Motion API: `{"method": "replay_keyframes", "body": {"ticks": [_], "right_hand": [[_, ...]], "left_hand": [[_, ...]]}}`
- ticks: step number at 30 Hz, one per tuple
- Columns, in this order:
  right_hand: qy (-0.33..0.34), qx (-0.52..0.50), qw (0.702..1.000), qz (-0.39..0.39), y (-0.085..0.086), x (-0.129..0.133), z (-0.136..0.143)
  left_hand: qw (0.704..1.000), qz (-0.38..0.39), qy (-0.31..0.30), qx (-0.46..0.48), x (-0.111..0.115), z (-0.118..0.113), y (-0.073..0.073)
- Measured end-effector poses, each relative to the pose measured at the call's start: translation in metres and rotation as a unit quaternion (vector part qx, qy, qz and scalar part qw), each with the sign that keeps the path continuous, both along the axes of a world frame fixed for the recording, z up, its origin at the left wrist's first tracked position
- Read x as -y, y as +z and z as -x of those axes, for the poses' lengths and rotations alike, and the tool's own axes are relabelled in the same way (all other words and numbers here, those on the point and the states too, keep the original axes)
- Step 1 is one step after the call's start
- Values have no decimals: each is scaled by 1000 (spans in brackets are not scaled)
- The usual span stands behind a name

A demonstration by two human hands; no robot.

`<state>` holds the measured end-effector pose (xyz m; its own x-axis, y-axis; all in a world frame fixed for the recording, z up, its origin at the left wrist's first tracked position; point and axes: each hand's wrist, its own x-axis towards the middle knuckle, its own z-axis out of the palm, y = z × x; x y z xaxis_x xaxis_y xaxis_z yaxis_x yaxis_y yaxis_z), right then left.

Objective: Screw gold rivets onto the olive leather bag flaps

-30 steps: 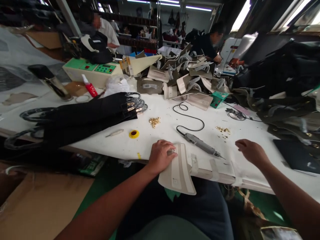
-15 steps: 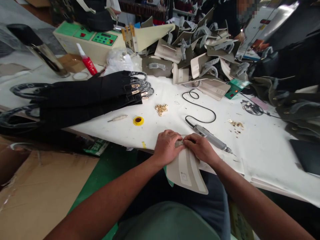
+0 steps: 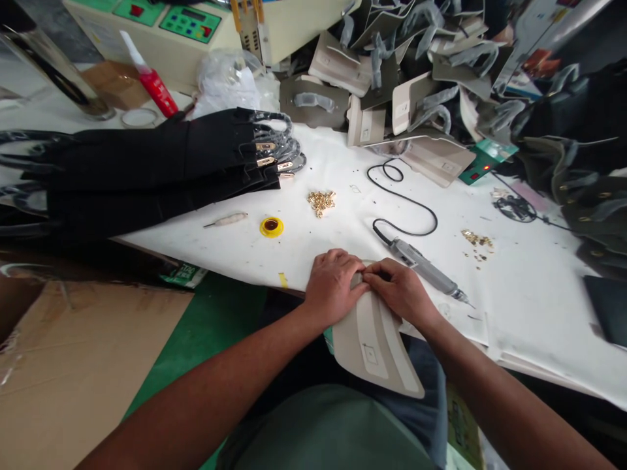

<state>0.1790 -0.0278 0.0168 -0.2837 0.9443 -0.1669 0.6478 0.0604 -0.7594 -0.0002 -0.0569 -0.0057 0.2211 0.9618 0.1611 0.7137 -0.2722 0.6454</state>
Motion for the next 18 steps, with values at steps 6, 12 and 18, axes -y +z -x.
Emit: {"method": "replay_keyframes", "body": {"ticks": [6,12,18], "right_hand": [[-26,-7,997,73,4,-9,0],[17,2,989,146,8,-24,-4],[15,3,998,58,5,-11,-6]], "left_hand": [[1000,0,-6,4,-1,1,-2],[1000,5,-4,-1,-1,2,0],[1000,-7,0,-6,-1,0,-1]]}}
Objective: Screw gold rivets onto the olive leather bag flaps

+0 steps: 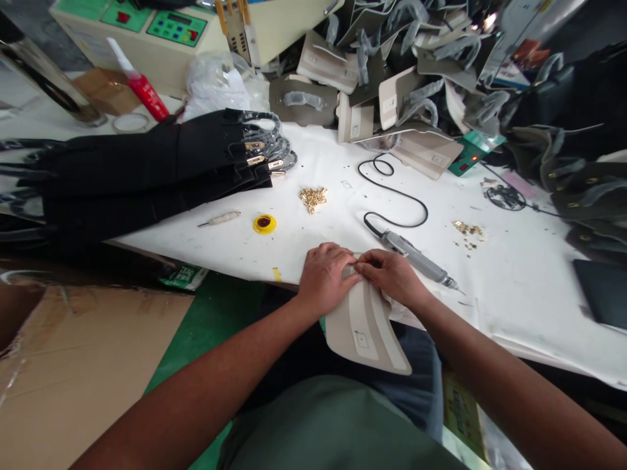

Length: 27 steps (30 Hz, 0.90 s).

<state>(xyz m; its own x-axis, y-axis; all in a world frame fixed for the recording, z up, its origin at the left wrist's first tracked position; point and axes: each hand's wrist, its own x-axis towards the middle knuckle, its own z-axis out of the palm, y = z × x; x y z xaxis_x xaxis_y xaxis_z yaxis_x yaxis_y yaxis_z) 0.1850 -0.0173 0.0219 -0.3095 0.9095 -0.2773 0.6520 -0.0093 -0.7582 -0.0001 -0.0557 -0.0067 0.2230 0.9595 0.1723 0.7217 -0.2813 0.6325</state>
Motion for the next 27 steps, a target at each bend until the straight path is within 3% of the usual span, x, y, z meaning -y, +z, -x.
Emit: {"method": "replay_keyframes", "body": {"ticks": [6,9,13,16,19,22,24,25,27], "right_hand": [[0,-21,998,-53,-2,7,-2],[-34,-13,991,-130,4,11,-19],[-91,153,942,-285,4,17,-65],[-78,296,909,-281,-5,16,-95],[-65,321,913,-241,-11,8,-107],[-88,214,957,-174,-3,1,-103],[-135,32,985,-104,9,-1,-94],[-157,-80,982,-73,16,-1,-87],[-181,-291,939,-32,29,1,-67]], "left_hand": [[1000,-19,10,-6,0,-1,-3],[999,-31,11,0,1,-2,-3],[999,-40,8,7,1,-1,-4],[999,-43,-1,8,1,0,-5],[999,-44,-5,6,0,0,-5],[999,-43,-3,5,0,0,-6],[999,-43,-3,5,0,-1,-7],[999,-43,-4,4,0,-1,-7],[999,-41,-5,4,0,-1,-7]]}}
